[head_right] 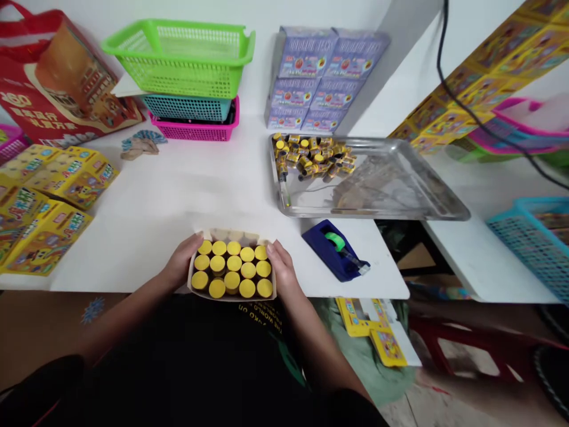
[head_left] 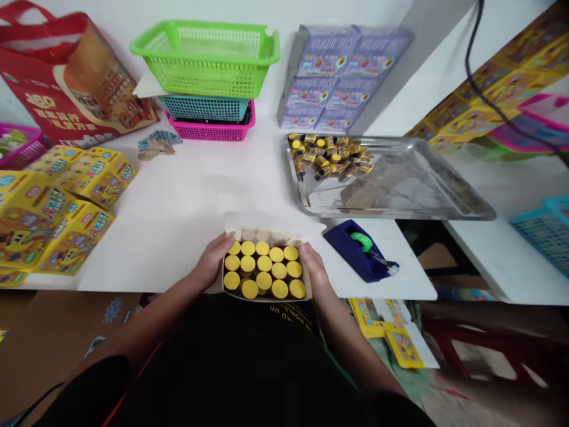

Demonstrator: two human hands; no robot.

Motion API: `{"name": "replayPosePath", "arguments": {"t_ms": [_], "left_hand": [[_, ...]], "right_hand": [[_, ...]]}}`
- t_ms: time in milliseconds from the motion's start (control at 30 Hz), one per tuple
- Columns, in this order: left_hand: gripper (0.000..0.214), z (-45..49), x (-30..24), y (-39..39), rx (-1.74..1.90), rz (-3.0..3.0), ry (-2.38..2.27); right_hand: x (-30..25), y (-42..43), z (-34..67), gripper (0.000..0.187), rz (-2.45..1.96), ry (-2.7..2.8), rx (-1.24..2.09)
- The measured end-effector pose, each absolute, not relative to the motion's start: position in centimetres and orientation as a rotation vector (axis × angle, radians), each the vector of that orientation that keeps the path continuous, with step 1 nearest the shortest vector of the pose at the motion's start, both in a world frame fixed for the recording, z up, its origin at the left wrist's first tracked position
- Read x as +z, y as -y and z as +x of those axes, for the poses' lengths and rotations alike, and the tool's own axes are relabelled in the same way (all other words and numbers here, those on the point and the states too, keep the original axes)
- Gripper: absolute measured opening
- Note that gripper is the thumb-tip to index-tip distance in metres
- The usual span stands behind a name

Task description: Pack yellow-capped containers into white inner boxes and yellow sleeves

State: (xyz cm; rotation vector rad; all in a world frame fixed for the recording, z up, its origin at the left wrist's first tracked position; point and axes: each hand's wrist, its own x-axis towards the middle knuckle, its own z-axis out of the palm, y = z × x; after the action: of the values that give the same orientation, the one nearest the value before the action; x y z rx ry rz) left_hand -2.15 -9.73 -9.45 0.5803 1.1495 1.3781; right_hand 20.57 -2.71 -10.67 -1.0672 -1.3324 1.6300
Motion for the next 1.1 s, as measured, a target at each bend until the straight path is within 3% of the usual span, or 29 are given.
{"name": "replayPosePath", "arguments": {"t_ms": [133, 300, 433, 600, 900, 1100], "left_hand": [[0.052, -2.4, -9.6, 11.0, 1.324, 0.591, -1.185], [0.060, -3.1, -10.7, 11.3, 1.318, 0.711, -1.192], [0.081, -4.4, -11.5, 12.6, 1.347, 1.036, -1.156], [0.107, -5.3, -12.2, 14.0, 1.272, 1.484, -1.180], [0.072, -4.1, -12.8, 11.6, 1.538, 1.953, -1.348], [0.065, -3.8, -12.3, 12.3, 1.520, 2.233, -1.490]], "right_hand": [[-11.0, 3.8, 21.2, 0.050, -1.082, 1.353, 1.666], [-10.5, 3.9, 21.2, 0.048, -1.109, 1.305, 1.643], [-11.2, 4.4, 21.8, 0.066, -1.055, 1.283, 1.565], [-12.4, 5.3, 22.2, 0.054, -1.088, 1.287, 1.542], [-11.0, 2.1, 19.3, 0.047, -1.005, 1.237, 1.582], [-11.6, 1.1, 19.1, 0.046, -1.016, 1.120, 1.648]]}}
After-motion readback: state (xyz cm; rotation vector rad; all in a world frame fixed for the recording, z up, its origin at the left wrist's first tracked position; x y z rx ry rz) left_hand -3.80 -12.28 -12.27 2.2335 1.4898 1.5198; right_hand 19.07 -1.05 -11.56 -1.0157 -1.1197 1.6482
